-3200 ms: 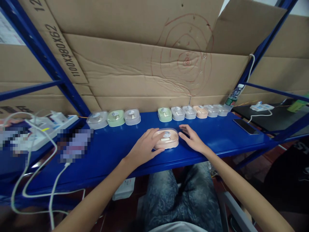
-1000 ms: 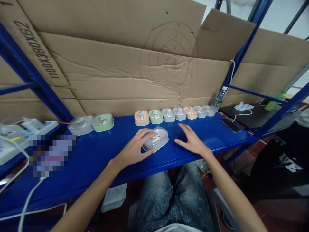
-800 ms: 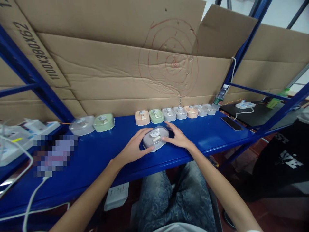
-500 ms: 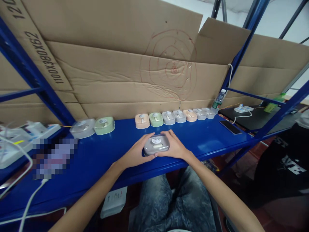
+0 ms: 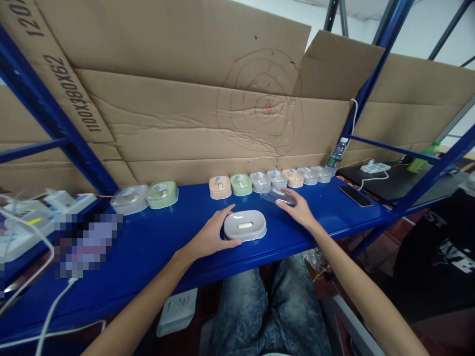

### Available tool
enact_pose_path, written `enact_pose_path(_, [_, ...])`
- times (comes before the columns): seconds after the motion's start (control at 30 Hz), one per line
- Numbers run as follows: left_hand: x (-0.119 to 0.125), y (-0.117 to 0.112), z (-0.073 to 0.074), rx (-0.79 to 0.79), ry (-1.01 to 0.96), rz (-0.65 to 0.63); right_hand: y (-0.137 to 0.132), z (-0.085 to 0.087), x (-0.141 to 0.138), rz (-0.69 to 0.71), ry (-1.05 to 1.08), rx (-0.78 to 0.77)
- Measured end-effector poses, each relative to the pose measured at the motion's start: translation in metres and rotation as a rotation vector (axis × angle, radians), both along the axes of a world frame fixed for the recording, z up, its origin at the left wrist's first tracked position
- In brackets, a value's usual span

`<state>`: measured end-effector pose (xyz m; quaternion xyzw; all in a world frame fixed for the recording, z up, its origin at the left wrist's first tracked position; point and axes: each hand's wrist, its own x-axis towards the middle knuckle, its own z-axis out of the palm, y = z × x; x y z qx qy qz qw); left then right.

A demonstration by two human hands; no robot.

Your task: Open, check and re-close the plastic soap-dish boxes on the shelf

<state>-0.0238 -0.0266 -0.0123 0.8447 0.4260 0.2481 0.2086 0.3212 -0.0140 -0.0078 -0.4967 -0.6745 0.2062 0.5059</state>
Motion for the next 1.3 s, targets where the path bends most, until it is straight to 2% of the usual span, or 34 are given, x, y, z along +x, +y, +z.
enact_pose_path(0.03, [0.000, 0.000, -0.001, 0.011, 0.010, -0.009, -0.001, -0.001, 0.018, -0.119, -0.100, 0.032])
enact_pose_path(0.07, [0.001, 0.001, -0.001, 0.024, 0.020, -0.022, -0.003, -0.003, 0.034, -0.178, -0.226, 0.057])
enact_pose_path(0.17, [0.005, 0.001, 0.002, 0.048, 0.042, -0.060, -0.007, -0.016, 0.072, -0.232, -0.477, 0.039])
enact_pose_path(0.23, [0.010, 0.003, 0.007, 0.040, 0.059, -0.077, -0.007, -0.025, 0.084, -0.239, -0.557, 0.008])
enact_pose_path(0.33, [0.017, 0.008, 0.014, 0.040, 0.092, -0.099, -0.003, -0.031, 0.087, -0.238, -0.599, 0.002])
enact_pose_path(0.43, [0.021, 0.013, 0.014, 0.076, 0.123, -0.085, -0.003, -0.023, 0.068, -0.250, -0.573, 0.056])
enact_pose_path(0.53, [0.021, 0.015, 0.009, 0.101, 0.104, -0.068, -0.010, -0.008, 0.025, -0.156, -0.482, 0.125])
enact_pose_path(0.67, [0.019, 0.016, 0.000, 0.106, 0.022, -0.085, -0.011, 0.005, -0.039, 0.271, -0.412, 0.136])
enact_pose_path(0.77, [0.018, 0.017, -0.003, 0.094, -0.010, -0.103, -0.005, 0.003, -0.064, 0.420, -0.381, 0.105])
enact_pose_path(0.97, [0.019, 0.016, -0.001, 0.063, -0.022, -0.084, 0.002, -0.009, -0.063, 0.468, -0.332, 0.133])
enact_pose_path(1.13, [0.020, 0.015, -0.001, 0.033, -0.023, -0.061, 0.003, -0.009, -0.062, 0.461, -0.282, 0.117])
enact_pose_path(1.3, [0.019, 0.016, -0.002, -0.003, -0.056, -0.031, 0.005, -0.005, -0.065, 0.401, -0.102, -0.014])
